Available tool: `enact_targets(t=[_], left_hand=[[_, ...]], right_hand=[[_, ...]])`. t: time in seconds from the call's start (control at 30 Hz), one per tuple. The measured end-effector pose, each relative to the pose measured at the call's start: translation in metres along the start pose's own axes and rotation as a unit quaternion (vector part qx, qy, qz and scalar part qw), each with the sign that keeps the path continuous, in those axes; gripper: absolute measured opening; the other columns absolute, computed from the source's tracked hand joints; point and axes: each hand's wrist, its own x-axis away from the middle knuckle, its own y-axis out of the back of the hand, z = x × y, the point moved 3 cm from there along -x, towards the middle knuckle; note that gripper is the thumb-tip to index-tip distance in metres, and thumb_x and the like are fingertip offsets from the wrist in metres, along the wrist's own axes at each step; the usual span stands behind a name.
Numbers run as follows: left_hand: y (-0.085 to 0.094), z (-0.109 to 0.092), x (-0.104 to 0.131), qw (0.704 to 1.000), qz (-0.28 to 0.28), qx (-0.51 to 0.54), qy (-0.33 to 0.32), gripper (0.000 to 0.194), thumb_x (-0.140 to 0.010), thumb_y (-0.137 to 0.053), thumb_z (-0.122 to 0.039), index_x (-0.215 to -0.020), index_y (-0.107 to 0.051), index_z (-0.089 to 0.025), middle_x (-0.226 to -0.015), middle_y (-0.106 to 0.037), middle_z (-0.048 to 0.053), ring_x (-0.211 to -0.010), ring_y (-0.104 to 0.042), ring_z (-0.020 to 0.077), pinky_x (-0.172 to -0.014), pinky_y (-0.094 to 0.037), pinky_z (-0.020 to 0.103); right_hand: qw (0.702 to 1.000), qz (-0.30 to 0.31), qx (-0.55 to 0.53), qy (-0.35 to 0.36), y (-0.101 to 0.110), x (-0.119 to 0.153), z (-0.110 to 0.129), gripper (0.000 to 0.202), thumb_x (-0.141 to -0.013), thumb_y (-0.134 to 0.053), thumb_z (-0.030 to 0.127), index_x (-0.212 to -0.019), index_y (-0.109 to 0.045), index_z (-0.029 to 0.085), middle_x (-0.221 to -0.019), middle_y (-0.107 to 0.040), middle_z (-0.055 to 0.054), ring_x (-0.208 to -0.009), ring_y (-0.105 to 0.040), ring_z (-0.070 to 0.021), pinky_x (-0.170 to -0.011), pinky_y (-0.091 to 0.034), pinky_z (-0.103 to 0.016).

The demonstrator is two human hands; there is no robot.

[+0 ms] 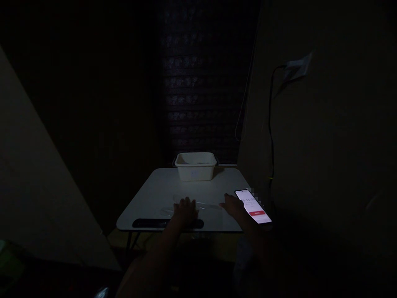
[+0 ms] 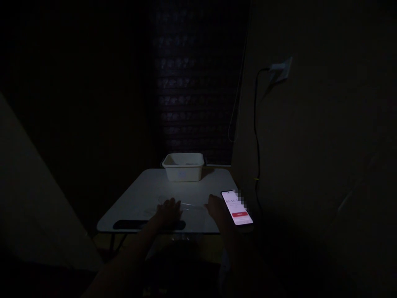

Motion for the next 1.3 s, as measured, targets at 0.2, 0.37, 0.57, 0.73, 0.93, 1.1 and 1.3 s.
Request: enact_targets(t=[0.2, 0.37, 0.57, 0.73, 0.93, 1.1, 1.3], left_hand=[[0.0, 0.0, 0.0, 1.0, 0.004, 0.013, -0.021, 0.044, -0.071, -0.018, -0.046, -0.11, -0.024, -0.025, -0.118, -0.025, 0.01, -0.102, -0.024, 0.0279, -0.072, -0.024, 0.049], [-0.004, -0.004, 0.002, 1.0, 0.015, 0.006, -0.022, 0.047, -0.072, -0.018, -0.044, -0.112, -0.024, -0.021, -0.121, -0.021, 0.013, -0.105, -0.019, 0.0304, -0.074, -0.02, 0.052], [-0.007, -0.004, 0.003, 0.999, 0.033, 0.019, -0.015, 0.05, -0.072, -0.016, -0.045, -0.114, -0.021, -0.02, -0.122, -0.02, 0.012, -0.107, -0.016, 0.0302, -0.075, -0.02, 0.051], [-0.012, -0.002, 0.004, 0.999, 0.035, 0.017, -0.012, 0.051, -0.071, -0.015, -0.046, -0.116, -0.018, -0.021, -0.122, -0.019, 0.012, -0.107, -0.015, 0.0306, -0.075, -0.019, 0.052], [-0.011, -0.001, 0.003, 0.998, 0.056, 0.017, 0.006, 0.054, -0.07, -0.014, -0.049, -0.116, -0.017, -0.021, -0.122, -0.019, 0.011, -0.107, -0.016, 0.0315, -0.074, -0.02, 0.052], [-0.009, 0.0, 0.003, 0.999, 0.035, 0.014, 0.01, 0.055, -0.069, -0.013, -0.051, -0.115, -0.019, -0.021, -0.122, -0.021, 0.011, -0.106, -0.018, 0.0309, -0.075, -0.019, 0.051], [-0.01, 0.009, 0.001, 0.998, 0.033, 0.031, 0.044, 0.057, -0.069, -0.011, -0.052, -0.114, -0.022, -0.02, -0.12, -0.023, 0.013, -0.105, -0.021, 0.0318, -0.074, -0.02, 0.051]], right_hand=[[0.999, -0.028, 0.009, -0.02, 0.001, -0.001, -0.001, 0.034, -0.073, -0.031, 0.039, -0.094, -0.043, 0.015, -0.091, -0.05, -0.012, -0.084, -0.046, -0.0211, -0.061, -0.036, -0.03], [0.994, -0.105, 0.041, 0.011, -0.001, 0.005, 0.006, 0.043, -0.072, -0.028, 0.044, -0.1, -0.04, 0.014, -0.096, -0.045, -0.016, -0.09, -0.04, -0.026, -0.068, -0.031, -0.037], [0.993, -0.079, 0.085, 0.001, -0.014, 0.01, 0.009, 0.048, -0.072, -0.027, 0.042, -0.111, -0.03, 0.015, -0.116, -0.027, -0.015, -0.106, -0.017, -0.0309, -0.079, -0.013, -0.048], [0.993, -0.073, 0.089, -0.009, -0.021, 0.006, 0.007, 0.05, -0.073, -0.024, 0.042, -0.113, -0.028, 0.012, -0.119, -0.023, -0.016, -0.108, -0.008, -0.0316, -0.08, -0.004, -0.051], [0.99, -0.114, 0.084, 0.002, -0.024, 0.006, 0.005, 0.049, -0.073, -0.024, 0.041, -0.111, -0.031, 0.011, -0.117, -0.026, -0.018, -0.108, -0.009, -0.0318, -0.079, -0.004, -0.053], [0.985, -0.146, 0.097, 0.003, -0.025, 0.005, 0.004, 0.048, -0.073, -0.024, 0.042, -0.109, -0.034, 0.011, -0.115, -0.03, -0.018, -0.107, -0.012, -0.0311, -0.079, -0.005, -0.052], [0.976, -0.189, 0.109, -0.014, -0.023, -0.001, -0.001, 0.044, -0.075, -0.023, 0.035, -0.109, -0.034, 0.009, -0.114, -0.031, -0.019, -0.108, -0.012, -0.0303, -0.079, -0.003, -0.052]])
